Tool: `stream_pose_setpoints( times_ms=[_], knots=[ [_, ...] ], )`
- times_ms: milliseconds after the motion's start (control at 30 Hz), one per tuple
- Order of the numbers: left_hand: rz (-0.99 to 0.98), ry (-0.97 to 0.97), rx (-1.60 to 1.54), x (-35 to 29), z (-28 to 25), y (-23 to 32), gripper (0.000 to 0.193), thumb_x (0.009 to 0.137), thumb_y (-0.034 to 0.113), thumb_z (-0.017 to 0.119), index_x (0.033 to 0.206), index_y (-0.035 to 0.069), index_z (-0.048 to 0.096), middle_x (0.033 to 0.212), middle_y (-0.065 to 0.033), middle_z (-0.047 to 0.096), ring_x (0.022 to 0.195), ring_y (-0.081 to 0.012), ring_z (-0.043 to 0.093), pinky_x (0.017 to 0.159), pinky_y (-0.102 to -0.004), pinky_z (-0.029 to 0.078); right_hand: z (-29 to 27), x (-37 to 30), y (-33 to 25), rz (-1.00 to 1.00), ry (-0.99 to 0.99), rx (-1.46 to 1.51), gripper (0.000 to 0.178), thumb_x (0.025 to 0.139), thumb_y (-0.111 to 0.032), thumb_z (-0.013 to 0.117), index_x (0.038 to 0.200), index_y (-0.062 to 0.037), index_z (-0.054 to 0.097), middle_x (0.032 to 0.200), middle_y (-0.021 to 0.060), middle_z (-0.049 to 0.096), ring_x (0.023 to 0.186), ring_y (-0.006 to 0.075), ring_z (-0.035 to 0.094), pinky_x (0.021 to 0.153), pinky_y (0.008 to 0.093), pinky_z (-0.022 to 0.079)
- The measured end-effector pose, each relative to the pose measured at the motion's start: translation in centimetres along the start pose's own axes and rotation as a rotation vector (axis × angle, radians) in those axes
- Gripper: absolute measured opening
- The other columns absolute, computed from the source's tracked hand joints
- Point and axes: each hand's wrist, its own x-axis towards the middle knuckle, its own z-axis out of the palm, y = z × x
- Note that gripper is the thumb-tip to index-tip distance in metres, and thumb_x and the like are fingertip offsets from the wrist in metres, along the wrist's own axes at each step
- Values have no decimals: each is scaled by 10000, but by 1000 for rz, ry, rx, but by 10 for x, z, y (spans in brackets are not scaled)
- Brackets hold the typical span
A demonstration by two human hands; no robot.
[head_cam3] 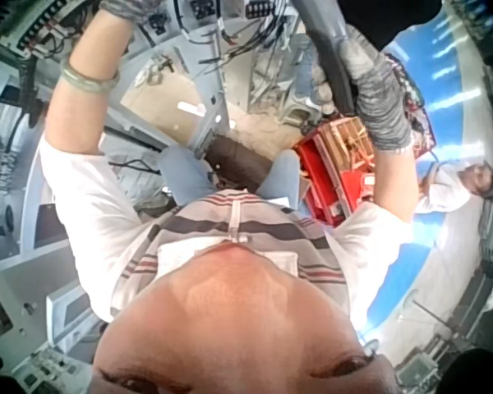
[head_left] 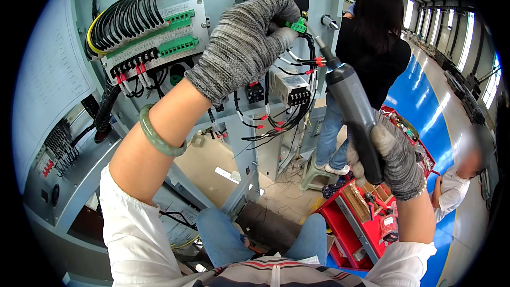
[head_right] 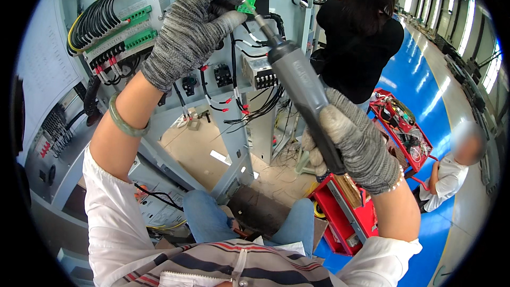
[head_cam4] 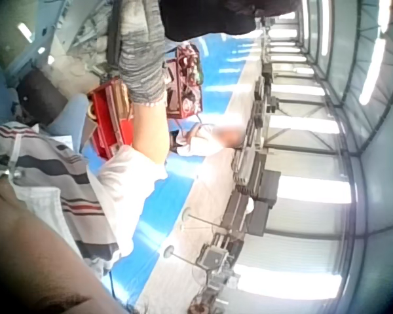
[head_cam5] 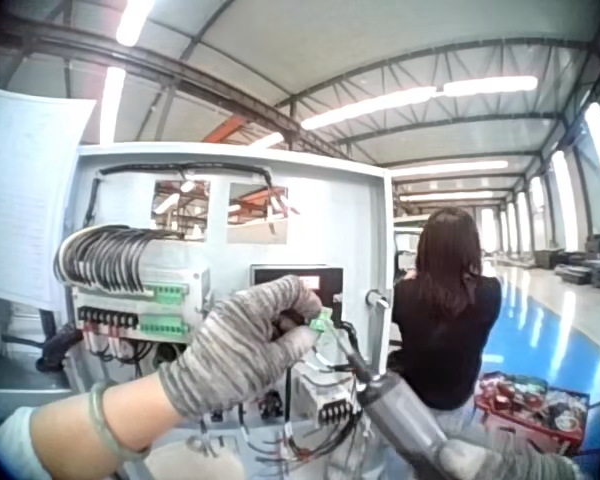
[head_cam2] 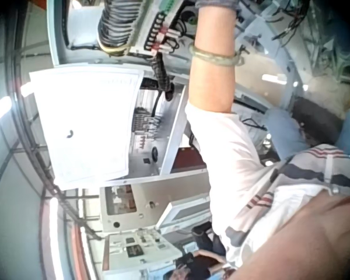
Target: The person works on an open electrical cabinet, stripping wire ends with pliers and securing them into terminal blocks using a cordless screwdriver. They also remove a slipper to show a bare foot briefly before resuming wiring.
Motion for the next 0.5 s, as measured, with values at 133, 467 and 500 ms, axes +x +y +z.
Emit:
stream_pose_setpoints(
  times_ms=[133, 467, 500],
  knots=[
    [19, 2, 79, 0, 1, 2, 194, 795, 104, 634, 974, 44, 592, 855, -92, 650, 753, -196, 631, 744, -304, 518, 7, 1, 0, 16, 35, -41, 574, 855, -458, 579, 1226, -39, 454, 736, 71, 601, 526, 116, 596, 444, 235, 512],
    [109, 50, 61, -2, 2, -1, 195, 777, 78, 631, 964, 40, 592, 853, -98, 648, 778, -195, 640, 741, -308, 520, 9, 1, -3, -5, 61, -152, 498, 874, -412, 547, 1204, -47, 467, 725, 57, 593, 536, 97, 578, 449, 224, 496],
    [98, 44, 57, -2, 3, 0, 194, 775, 77, 630, 962, 40, 592, 852, -100, 648, 776, -199, 641, 740, -310, 520, 9, 2, -3, -2, 60, -166, 499, 873, -410, 545, 1203, -45, 467, 724, 54, 590, 541, 95, 576, 454, 222, 495]
  ],
)
